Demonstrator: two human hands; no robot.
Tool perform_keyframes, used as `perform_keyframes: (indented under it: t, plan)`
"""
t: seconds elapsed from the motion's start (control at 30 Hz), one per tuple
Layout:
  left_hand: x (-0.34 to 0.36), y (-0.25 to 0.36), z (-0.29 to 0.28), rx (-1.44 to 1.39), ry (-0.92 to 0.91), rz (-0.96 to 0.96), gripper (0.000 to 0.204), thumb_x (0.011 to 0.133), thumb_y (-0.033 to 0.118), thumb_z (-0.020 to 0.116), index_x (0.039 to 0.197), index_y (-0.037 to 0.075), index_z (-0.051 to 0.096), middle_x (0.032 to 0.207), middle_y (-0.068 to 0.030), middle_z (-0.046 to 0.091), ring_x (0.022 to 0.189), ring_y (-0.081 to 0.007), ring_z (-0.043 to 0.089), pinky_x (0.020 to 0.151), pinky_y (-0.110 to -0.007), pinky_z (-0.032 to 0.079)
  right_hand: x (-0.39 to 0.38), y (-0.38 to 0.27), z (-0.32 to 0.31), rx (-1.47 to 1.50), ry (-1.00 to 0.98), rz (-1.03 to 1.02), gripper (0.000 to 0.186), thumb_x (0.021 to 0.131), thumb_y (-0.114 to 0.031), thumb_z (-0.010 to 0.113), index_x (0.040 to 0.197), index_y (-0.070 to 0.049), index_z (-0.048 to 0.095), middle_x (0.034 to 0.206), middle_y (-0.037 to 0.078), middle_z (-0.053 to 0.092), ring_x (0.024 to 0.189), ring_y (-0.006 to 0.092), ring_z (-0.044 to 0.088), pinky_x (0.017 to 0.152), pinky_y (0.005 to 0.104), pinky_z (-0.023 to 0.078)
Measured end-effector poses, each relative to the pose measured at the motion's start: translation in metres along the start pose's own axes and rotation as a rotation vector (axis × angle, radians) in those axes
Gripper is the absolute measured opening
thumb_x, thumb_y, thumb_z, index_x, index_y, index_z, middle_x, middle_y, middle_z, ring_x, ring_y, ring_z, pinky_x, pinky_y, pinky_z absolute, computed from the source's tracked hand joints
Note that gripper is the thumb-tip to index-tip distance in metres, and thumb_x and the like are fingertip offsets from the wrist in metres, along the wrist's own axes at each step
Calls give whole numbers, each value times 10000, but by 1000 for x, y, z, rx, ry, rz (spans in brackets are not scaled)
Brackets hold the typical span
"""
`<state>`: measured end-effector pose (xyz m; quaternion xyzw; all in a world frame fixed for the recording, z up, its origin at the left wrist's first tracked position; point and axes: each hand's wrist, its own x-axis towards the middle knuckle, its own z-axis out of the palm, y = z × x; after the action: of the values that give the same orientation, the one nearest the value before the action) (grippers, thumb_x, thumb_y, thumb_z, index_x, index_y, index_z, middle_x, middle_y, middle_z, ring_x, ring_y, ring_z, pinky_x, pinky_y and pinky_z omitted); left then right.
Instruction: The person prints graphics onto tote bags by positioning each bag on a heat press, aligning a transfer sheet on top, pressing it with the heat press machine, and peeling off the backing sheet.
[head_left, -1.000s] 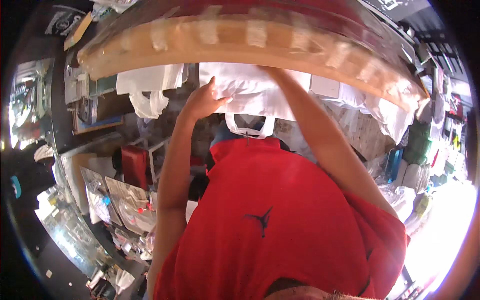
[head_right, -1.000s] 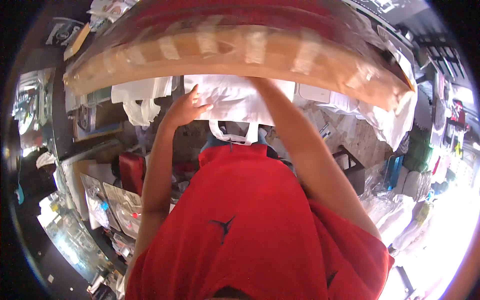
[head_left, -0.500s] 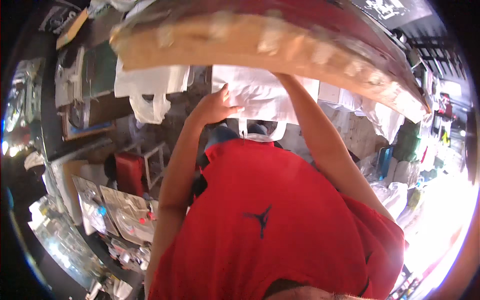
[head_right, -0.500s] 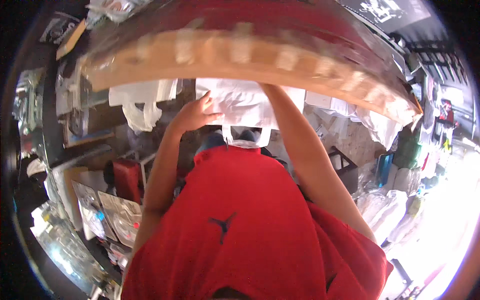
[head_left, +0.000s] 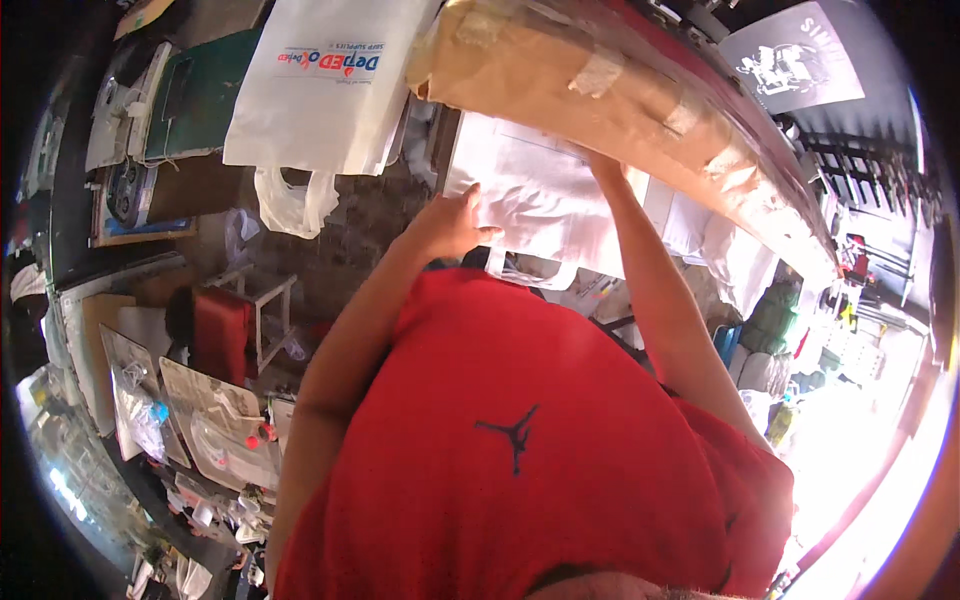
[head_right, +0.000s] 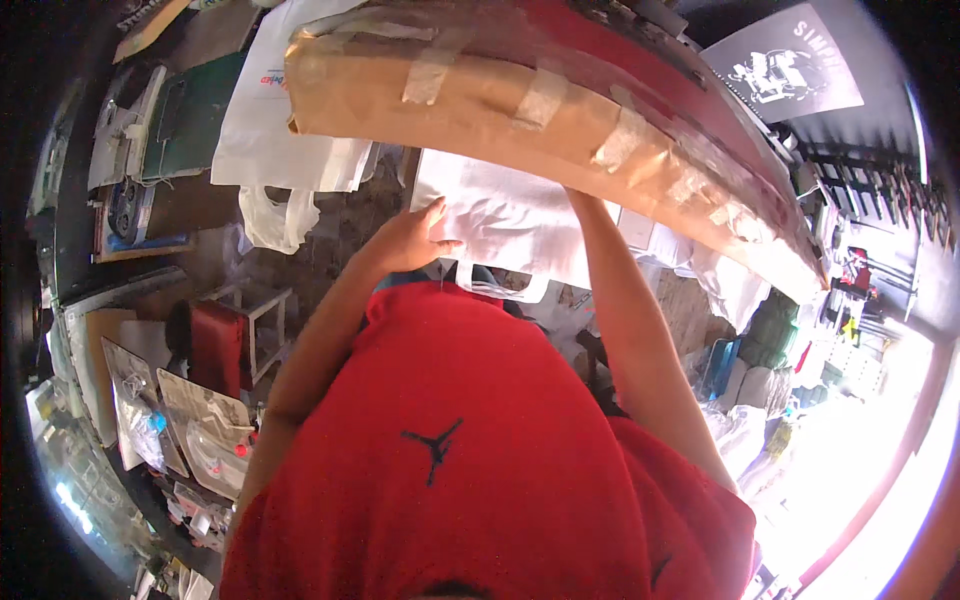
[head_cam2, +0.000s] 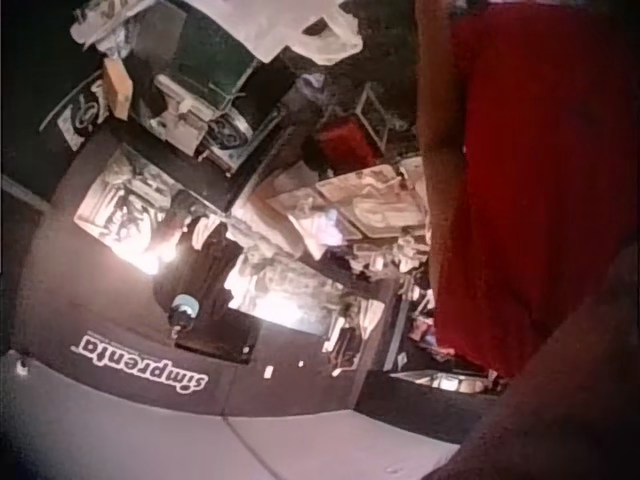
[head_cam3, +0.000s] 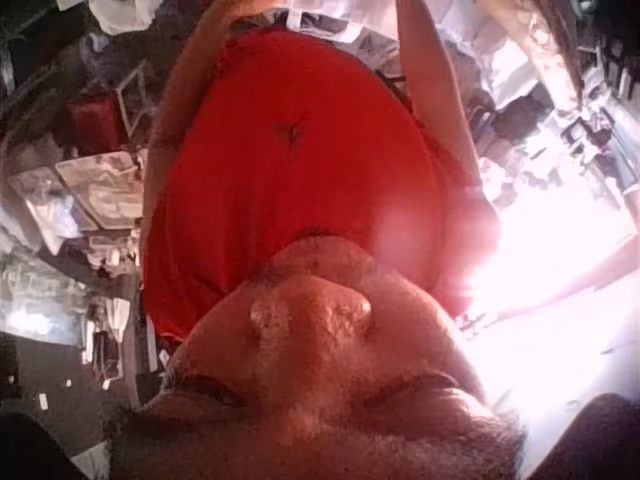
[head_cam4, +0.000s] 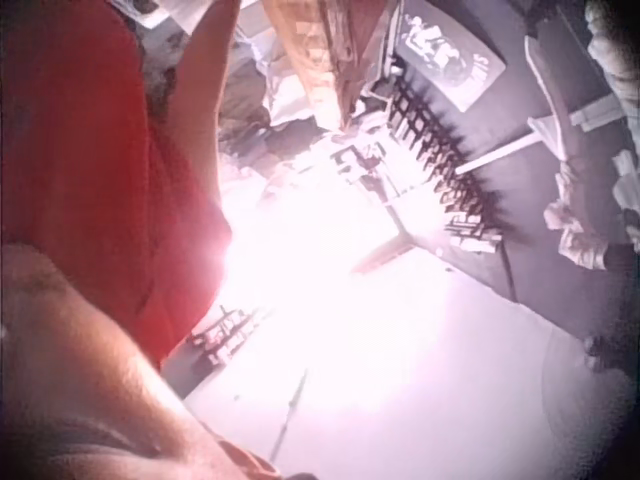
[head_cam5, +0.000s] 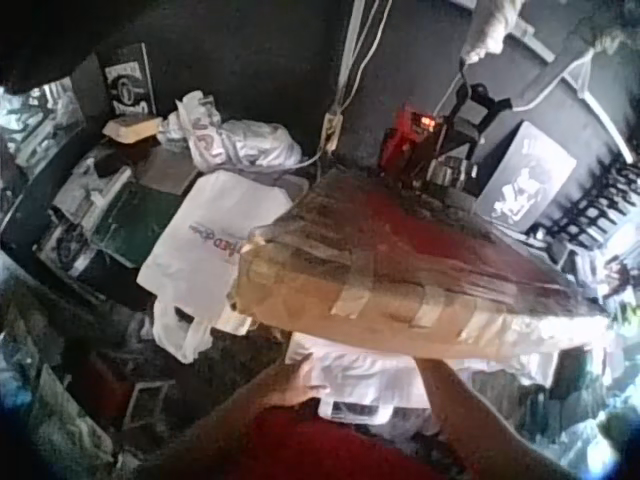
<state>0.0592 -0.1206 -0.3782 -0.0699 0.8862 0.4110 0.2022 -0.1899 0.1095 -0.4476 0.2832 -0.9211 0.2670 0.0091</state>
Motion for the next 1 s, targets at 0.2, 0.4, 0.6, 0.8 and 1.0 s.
perform_keyframes:
  t: [0.2,0.4,0.6,0.8,1.0]
  plan:
    - [20,3,-15,50,-44,-58,805,859,459,661,1370,-110,410,1277,-277,574,1209,-369,560,1018,-403,447,-17,-148,54,-88,-14,-335,427,809,-205,653,1233,-172,617,1263,170,563,1264,387,434,1033,625,285]
    - [53,14,-16,34,226,21,571,900,285,619,1306,-96,493,1258,-295,569,1197,-403,543,1028,-442,423,-28,13,24,-48,180,-86,265,892,-209,603,1112,-70,650,1040,185,668,975,361,607,865,472,456]
    - [64,11,8,198,466,77,457,841,148,618,1233,-70,528,1295,-231,485,1219,-404,455,1056,-450,374,9,-3,36,105,163,-141,208,890,-188,562,1031,-102,689,1018,138,682,950,313,633,796,430,491]
    - [57,5,-1,209,478,21,450,822,106,632,1229,-57,532,1289,-225,481,1211,-397,462,1060,-442,371,-13,-138,39,-117,119,-428,274,816,-238,680,1070,-142,709,1295,135,555,1205,398,487,991,546,394]
    - [91,10,11,270,538,142,463,795,143,607,1224,-28,568,1277,-197,505,1178,-385,461,1043,-462,365,80,-56,69,201,66,-41,344,778,-215,718,1113,-141,690,1171,160,621,1118,342,575,938,464,464]
